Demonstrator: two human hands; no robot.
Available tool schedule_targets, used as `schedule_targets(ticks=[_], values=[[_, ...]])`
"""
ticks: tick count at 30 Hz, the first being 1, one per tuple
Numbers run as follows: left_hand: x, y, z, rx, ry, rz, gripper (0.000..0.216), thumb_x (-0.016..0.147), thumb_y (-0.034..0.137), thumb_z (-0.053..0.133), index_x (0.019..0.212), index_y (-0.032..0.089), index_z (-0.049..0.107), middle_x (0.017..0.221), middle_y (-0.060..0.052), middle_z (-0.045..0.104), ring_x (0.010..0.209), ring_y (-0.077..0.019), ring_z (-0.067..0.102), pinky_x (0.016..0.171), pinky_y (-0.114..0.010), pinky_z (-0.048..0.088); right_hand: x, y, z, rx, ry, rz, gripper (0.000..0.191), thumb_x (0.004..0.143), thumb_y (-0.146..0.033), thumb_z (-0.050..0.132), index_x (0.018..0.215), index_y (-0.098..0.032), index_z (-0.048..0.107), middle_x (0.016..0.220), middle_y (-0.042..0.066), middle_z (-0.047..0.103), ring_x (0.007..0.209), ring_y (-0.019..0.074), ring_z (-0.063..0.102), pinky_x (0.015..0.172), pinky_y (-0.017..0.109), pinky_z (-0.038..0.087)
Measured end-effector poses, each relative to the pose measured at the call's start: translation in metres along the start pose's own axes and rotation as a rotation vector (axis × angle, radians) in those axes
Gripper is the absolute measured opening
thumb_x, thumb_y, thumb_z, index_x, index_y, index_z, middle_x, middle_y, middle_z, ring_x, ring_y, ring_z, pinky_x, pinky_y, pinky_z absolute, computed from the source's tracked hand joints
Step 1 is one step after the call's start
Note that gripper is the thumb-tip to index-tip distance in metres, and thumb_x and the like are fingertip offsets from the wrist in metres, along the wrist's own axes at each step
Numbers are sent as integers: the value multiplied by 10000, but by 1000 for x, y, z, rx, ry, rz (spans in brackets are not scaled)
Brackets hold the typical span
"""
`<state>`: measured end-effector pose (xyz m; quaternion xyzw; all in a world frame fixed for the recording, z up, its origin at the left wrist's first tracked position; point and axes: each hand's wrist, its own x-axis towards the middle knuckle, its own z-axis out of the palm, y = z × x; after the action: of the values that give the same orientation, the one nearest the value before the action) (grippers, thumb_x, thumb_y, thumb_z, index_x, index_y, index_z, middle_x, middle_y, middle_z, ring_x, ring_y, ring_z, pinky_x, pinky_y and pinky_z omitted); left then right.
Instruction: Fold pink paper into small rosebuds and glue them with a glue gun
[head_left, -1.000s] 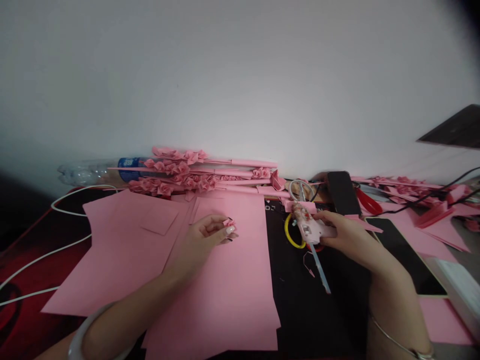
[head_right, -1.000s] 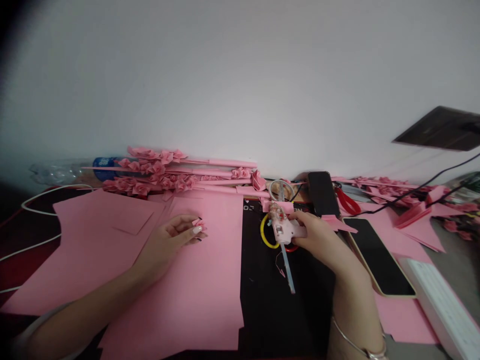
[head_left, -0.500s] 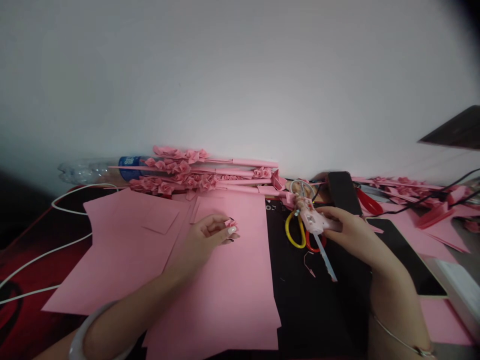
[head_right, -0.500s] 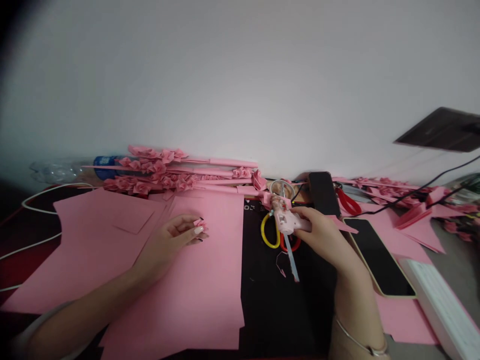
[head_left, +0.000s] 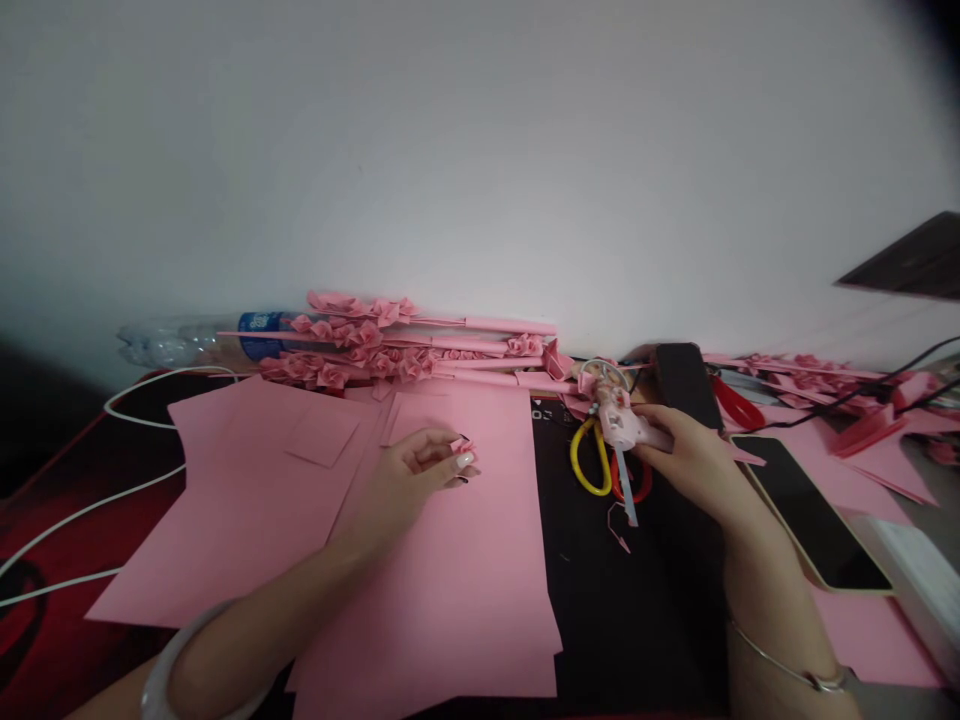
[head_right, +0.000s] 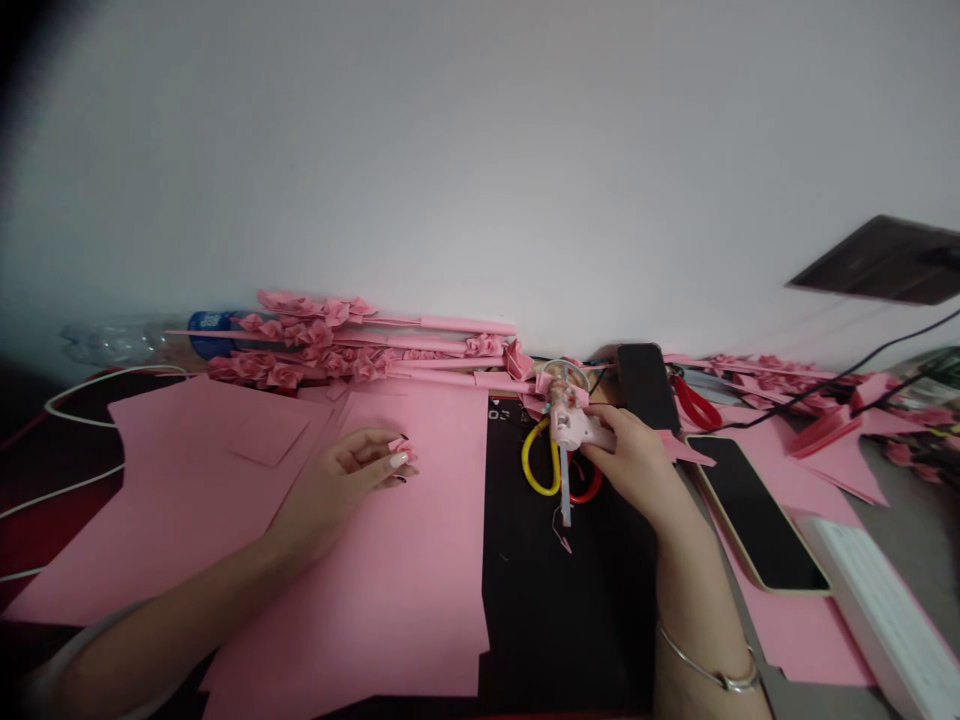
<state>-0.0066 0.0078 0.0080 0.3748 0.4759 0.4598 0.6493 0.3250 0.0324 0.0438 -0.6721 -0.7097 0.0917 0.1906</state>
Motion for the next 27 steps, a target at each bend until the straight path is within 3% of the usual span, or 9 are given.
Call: schedule_targets(ticks=[6,12,27], values=[[-1,0,0,26,-5,-2,242,710,309,753,889,187,645,815,-24,714,750,-173,692,705,-274,529,4,-5,11,0,164,-65,421,751,-224,557,1168,-167,579,1103,132,636,1022,302,606,877,425,474],[-1,-1,0,30,-3,3,231,715,304,748,889,190,646,817,-25,718,752,-178,695,699,-273,531,7,-4,27,-35,86,-145,387,765,-235,562,1146,-182,604,1027,123,636,964,304,614,840,421,478],[-2,1,1,16,-18,3,241,709,305,761,882,182,646,788,-26,710,734,-169,694,680,-260,535,7,-2,29,-85,108,-96,454,786,-272,531,1217,-137,581,1018,146,593,951,319,595,844,449,481]])
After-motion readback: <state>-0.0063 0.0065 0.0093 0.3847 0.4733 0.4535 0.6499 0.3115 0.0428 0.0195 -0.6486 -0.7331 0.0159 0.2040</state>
